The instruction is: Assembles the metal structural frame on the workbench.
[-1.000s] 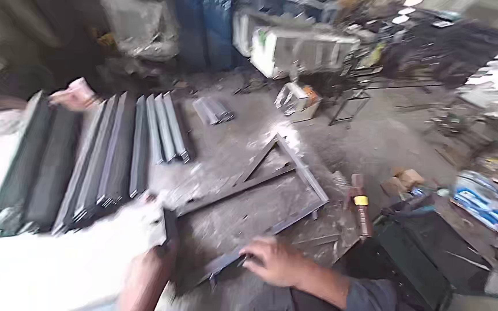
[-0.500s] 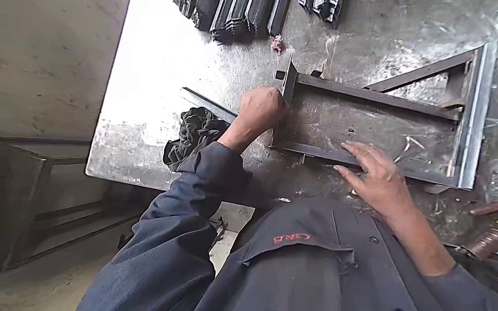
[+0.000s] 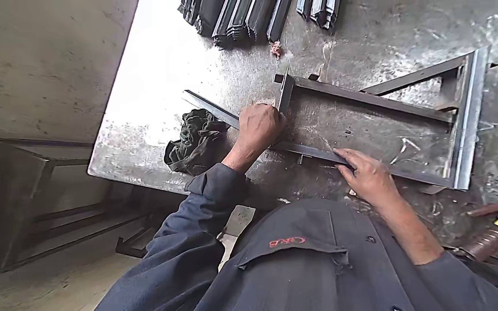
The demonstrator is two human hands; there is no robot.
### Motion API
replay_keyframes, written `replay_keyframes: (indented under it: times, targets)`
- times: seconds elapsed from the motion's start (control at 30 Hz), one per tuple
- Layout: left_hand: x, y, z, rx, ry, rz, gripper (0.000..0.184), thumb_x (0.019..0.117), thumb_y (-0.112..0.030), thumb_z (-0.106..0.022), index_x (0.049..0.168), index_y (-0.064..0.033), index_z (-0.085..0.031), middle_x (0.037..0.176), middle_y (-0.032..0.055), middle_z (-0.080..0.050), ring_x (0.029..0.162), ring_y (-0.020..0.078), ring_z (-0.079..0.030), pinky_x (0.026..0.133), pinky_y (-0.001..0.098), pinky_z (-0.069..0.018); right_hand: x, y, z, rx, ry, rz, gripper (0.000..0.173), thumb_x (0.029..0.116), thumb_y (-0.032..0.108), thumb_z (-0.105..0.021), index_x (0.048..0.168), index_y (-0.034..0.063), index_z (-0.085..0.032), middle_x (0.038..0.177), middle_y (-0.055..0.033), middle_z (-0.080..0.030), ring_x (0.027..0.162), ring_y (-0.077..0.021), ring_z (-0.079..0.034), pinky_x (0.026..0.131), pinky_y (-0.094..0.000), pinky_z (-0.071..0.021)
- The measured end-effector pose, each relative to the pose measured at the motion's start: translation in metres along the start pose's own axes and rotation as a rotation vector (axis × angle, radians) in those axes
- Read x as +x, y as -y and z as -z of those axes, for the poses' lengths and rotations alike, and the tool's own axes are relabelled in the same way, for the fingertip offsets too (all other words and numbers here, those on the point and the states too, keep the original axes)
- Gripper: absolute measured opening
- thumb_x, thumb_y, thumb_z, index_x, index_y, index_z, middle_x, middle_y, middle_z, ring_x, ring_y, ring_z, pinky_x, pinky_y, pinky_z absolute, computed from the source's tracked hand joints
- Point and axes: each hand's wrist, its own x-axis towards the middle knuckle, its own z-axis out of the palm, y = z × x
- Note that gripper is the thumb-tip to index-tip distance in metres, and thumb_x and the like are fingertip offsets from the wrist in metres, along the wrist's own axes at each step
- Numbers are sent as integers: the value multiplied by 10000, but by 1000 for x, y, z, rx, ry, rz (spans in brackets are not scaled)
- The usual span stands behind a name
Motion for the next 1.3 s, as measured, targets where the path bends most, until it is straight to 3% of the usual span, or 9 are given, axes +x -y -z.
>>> replay_keyframes:
  times: [0.2,0.3,0.47,0.57,0.7,0.93,1.03,1.13,1.3]
  targets:
    - [-4,0,-9,1,-65,9,478,1028,-403,-467,824,-46,-710,945,170,-729,997,375,-699,838,593,-512,1,-1,-3,-10,0,-15,352,996,196,-607,1335,152,-690,1308,-74,-703,1170,-290,-690,990,-526,-539]
    - [-8,1,-17,-20,-122,-15,483,1029,-413,-491,782,-55,-701,881,166,-716,927,376,-700,784,596,-524,-2,-1,-3,11,-15,-9,368,986,220,-628,1346,164,-682,1328,-62,-693,1189,-268,-680,997,-500,-542]
    - [8,20,21,-165,3,68,697,1028,-658,-420,840,-46,-695,841,188,-694,887,401,-697,737,630,-530,-3,-5,-5,115,-231,91,533,967,533,-626,1324,143,-695,1290,-81,-705,1197,-237,-671,1029,-438,-533]
    - [48,40,62,-178,-184,120,607,1058,-560,-447,1012,-23,-726,1017,232,-714,1031,439,-687,842,670,-533,-1,-3,1,165,-341,110,493,977,496,-635,1282,117,-716,1245,-111,-718,1167,-244,-681,1019,-432,-535]
    - [135,73,97,-133,-320,199,345,989,-215,-585,1218,23,-683,1329,275,-615,1256,463,-589,1004,663,-491,-2,-5,3,194,-419,151,419,982,441,-644,1213,108,-750,1154,-85,-751,1088,-197,-711,966,-356,-566]
    - [200,89,118,66,-305,303,400,857,-234,-741,1045,112,-673,1247,345,-606,1180,515,-603,885,695,-518,-8,-17,8,200,-471,153,368,991,400,-634,1166,104,-766,1064,-50,-770,1017,-122,-722,923,-265,-572]
    - [173,56,158,54,-123,372,359,975,-161,-648,1177,135,-630,1362,340,-550,1248,475,-586,971,620,-506,-8,-14,7,211,-463,157,369,1001,403,-620,1149,98,-767,1039,-50,-774,984,-113,-731,898,-259,-580]
    - [163,42,168,45,-116,387,360,950,-129,-676,1176,146,-619,1341,342,-560,1240,480,-586,970,621,-508,-9,-14,6,201,-461,172,351,1006,405,-614,1136,119,-772,1027,-31,-775,960,-92,-730,867,-245,-583]
    - [161,43,175,-24,-128,325,325,1043,-90,-523,1286,105,-614,1402,321,-566,1352,471,-520,1079,633,-420,-15,-18,6,202,-453,153,342,1010,418,-606,1146,151,-772,988,-9,-769,911,-84,-722,828,-240,-587]
